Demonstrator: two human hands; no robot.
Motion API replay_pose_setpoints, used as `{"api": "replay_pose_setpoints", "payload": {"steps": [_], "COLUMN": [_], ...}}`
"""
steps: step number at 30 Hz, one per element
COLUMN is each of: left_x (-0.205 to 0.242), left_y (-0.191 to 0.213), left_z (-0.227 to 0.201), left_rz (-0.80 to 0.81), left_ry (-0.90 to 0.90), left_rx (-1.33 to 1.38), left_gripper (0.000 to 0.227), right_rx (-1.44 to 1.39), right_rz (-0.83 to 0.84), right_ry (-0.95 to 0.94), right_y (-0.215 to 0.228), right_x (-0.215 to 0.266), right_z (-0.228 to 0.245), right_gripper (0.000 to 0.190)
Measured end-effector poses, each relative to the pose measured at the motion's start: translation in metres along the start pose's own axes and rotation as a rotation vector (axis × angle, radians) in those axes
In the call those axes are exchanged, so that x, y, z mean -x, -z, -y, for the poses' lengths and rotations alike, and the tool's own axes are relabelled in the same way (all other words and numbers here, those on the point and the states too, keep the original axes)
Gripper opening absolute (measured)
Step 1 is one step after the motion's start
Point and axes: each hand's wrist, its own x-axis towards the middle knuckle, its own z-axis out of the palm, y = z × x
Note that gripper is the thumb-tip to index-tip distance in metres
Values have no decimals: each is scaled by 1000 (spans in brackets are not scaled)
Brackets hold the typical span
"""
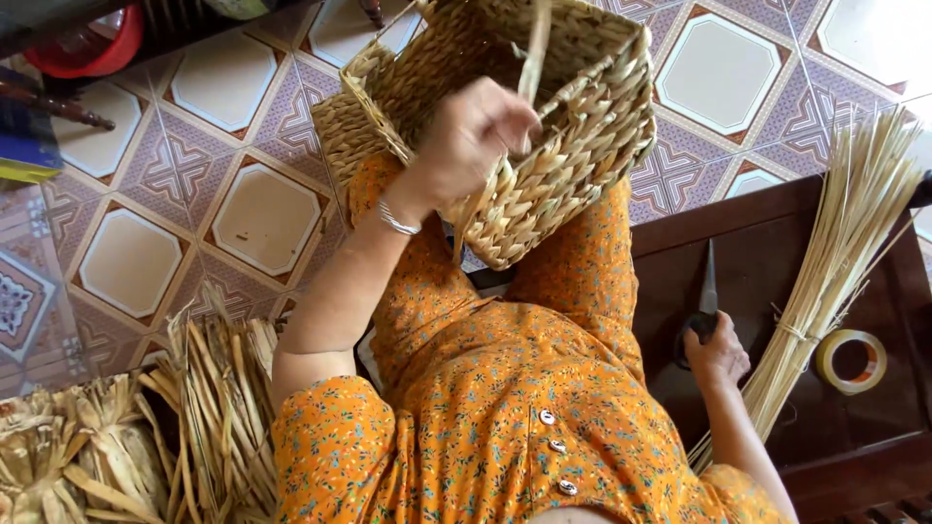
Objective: The person weaves a basket by hand, threading long strips of dried plant material through the structure and using shears to trim the ends. They attach a pre-formed handle to the rim, securing it by wrapping and weaving additional fibers around the attachment points.
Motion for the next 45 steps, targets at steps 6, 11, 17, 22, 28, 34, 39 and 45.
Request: {"api": "replay_pose_setpoints", "payload": {"steps": [6,11,17,22,28,34,39,45], "left_x": [-4,-22,-11,-3,41,111,121,90], "left_y": [-17,-2,-21,-21,-39,-78,-74,-55], "left_z": [30,35,19,29,-19,-16,-15,-37], "left_rz": [149,294,157,-60,-115,76,25,-97], "left_ry": [-163,-155,-135,-317,-616,-531,-395,-168], "left_rx": [-681,-672,-768,-526,-792,-694,-485,-533], "left_gripper": [13,14,36,22,27,30,24,26], "right_rx": [168,362,-75,-429,-1058,-1555,-1512,-1637], "right_rz": [308,543,56,-22,165,499,505,555], "right_ry": [-14,-80,298,467,639,467,479,488], "right_y": [3,30,89,196,242,227,212,224], "right_x": [-25,-46,-67,-68,-69,-65,-60,-45], "right_z": [3,26,101,244,333,356,350,354], "right_gripper": [70,61,40,21,20,29,19,15]}}
